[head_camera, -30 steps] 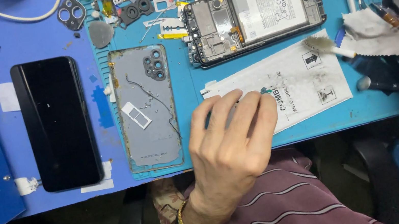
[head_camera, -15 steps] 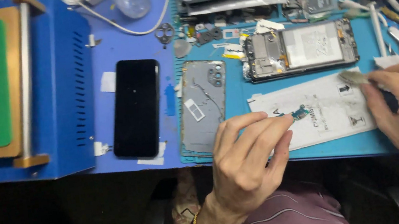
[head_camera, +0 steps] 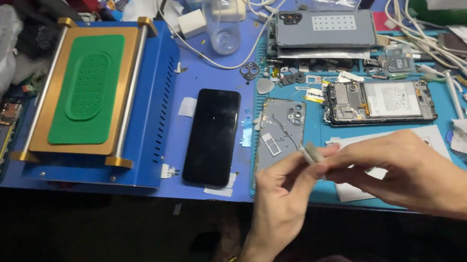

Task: Cleaning a mobile phone sub-board with a cotton swab and cleaning solution at a repair bench.

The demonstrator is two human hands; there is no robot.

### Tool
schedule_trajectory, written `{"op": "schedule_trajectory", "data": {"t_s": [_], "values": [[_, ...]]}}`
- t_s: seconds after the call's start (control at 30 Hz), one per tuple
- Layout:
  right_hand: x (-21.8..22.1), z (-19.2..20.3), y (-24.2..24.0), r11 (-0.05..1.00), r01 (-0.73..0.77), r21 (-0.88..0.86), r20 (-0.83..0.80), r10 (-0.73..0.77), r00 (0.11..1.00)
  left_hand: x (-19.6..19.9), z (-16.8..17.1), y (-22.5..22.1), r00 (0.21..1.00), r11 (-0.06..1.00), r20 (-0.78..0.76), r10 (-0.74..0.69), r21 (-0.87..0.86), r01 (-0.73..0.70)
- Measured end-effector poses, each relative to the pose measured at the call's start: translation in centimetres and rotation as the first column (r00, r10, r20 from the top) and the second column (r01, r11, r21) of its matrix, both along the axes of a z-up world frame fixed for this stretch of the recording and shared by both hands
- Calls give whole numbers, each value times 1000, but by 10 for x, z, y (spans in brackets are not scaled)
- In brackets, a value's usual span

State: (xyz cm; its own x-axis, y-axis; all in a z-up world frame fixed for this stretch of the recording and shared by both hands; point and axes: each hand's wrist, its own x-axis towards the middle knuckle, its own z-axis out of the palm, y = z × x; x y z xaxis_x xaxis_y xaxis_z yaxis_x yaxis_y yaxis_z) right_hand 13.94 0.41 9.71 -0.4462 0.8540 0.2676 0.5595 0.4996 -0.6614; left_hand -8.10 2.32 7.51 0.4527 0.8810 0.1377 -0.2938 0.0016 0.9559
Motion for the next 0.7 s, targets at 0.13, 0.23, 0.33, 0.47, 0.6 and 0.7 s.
{"op": "schedule_trajectory", "data": {"t_s": [0.13,0.23,0.33,0.47,0.6,0.7], "values": [[-21,51,88,992,-91,-92,71,98,993,-33,-14,-4,986,981,49,160,-119,-153],[-44,51,165,952,157,264,18,-167,986,-55,-4,-7,977,968,5,215,-134,-212],[-69,26,238,961,169,220,-8,-172,985,-67,-8,-12,969,957,38,243,-176,-233],[-84,-11,299,933,168,318,-82,-150,985,-83,-10,-18,972,953,55,229,-214,-212],[-85,-36,314,929,194,316,-98,-171,980,-91,-21,-21,953,921,202,225,-364,-140],[-102,-7,266,887,1,462,-145,75,987,-92,-24,-19,887,912,411,209,-409,-26]]}}
